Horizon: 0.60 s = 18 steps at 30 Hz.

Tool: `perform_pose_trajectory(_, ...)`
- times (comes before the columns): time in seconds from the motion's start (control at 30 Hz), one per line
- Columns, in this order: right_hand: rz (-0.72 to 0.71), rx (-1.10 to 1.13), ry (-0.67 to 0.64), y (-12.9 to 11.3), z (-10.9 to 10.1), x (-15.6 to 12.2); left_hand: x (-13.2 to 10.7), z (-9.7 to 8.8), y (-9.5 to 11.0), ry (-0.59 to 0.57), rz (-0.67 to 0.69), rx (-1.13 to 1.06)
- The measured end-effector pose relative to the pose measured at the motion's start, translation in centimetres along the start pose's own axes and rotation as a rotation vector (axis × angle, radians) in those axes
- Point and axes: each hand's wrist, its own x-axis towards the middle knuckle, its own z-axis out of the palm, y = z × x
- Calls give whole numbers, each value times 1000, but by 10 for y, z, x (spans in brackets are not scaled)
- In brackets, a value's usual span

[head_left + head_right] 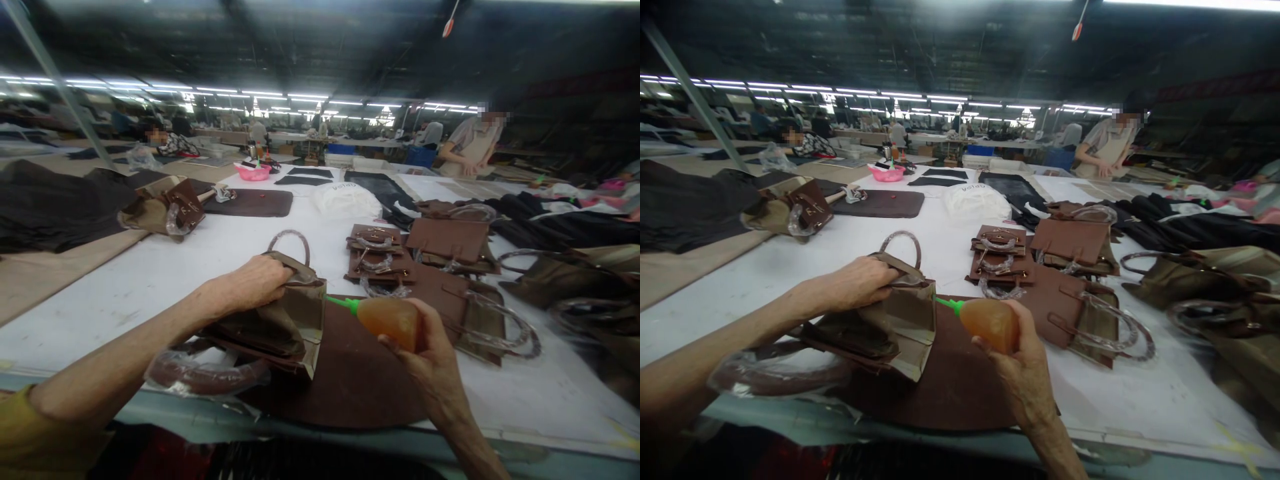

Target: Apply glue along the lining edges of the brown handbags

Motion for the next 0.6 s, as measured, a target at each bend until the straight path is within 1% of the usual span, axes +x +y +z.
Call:
perform_pose_trajectory(0.27, 84, -40, -12, 14, 3, -13, 3, 1, 1, -20, 14, 49)
perform_pose_trajectory(0.43, 133, -85, -67, 30, 8, -23, 2, -3, 4, -50, -8, 57)
perform_pose_trajectory(0.6, 233, -134, -105, 40, 17, -35, -2, -3, 6, -56, -17, 55)
